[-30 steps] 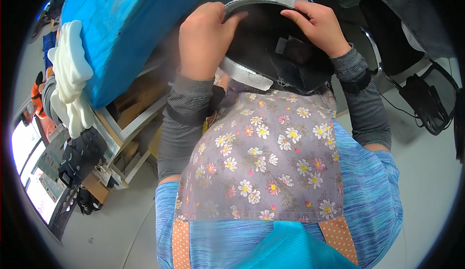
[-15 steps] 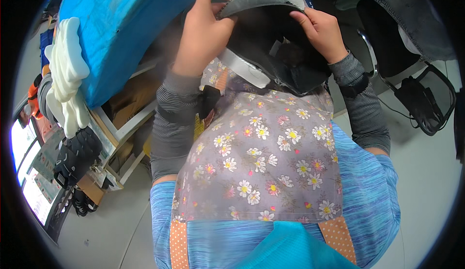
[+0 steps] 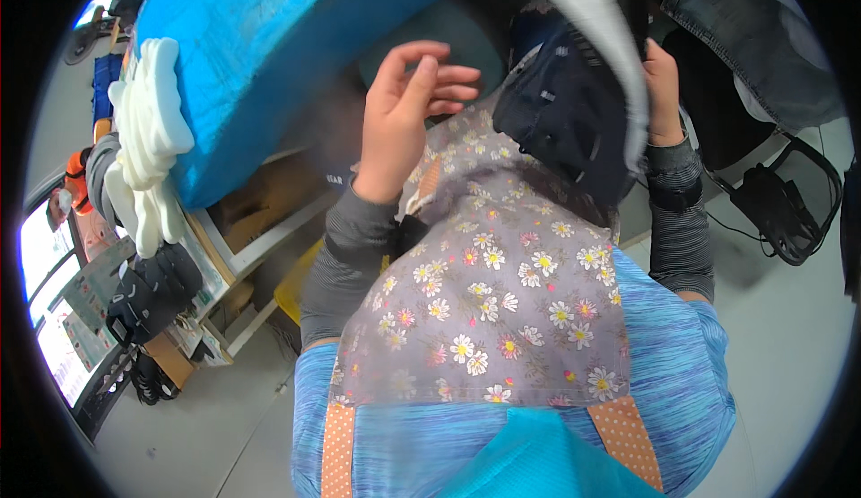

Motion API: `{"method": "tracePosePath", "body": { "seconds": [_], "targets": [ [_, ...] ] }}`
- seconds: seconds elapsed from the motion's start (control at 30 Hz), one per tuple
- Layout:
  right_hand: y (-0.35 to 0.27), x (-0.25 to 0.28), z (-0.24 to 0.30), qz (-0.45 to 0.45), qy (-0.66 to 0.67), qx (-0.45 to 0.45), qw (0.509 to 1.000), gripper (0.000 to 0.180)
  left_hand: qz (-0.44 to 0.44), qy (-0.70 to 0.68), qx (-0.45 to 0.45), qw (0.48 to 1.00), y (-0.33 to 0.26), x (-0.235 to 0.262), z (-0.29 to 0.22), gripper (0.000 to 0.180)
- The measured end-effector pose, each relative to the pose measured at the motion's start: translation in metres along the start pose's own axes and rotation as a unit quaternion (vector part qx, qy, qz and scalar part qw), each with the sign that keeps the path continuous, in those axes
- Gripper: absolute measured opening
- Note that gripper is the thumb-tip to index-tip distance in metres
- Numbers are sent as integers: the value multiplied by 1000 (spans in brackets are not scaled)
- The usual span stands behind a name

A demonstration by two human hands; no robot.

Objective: The person handles a black shoe upper and a white padded component, inserting the padding into the interior and smoothing it by hand. They pick up small black pieces from a yellow basket and place them on the table before continuing to work on the shoe assembly.

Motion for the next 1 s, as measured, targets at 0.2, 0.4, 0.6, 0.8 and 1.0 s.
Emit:
{"method": "tracePosePath", "body": {
  "seconds": [0.2,0.4,0.6,0.8,1.0],
  "targets": [
    [6,-33,79,21,293,41,955,36,109,413,-346,835,-8,-24,-36,52],
    [-21,-92,108,129,307,5,943,38,-40,141,-207,967,0,6,-28,49],
    [1,-103,111,123,250,25,960,43,-100,110,-225,963,-12,13,-24,44],
    [29,-125,176,62,147,183,970,51,-239,246,-276,898,-3,49,-15,48],
    [7,-142,197,129,188,166,959,58,-321,-4,-299,898,-7,79,-35,62]
  ]
}}
Point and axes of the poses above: each hand's wrist, its own y-axis towards the middle knuckle, its own x-axis out of the back of the hand, z = x × y, the point moved 6 cm from there along y, towards the middle knuckle
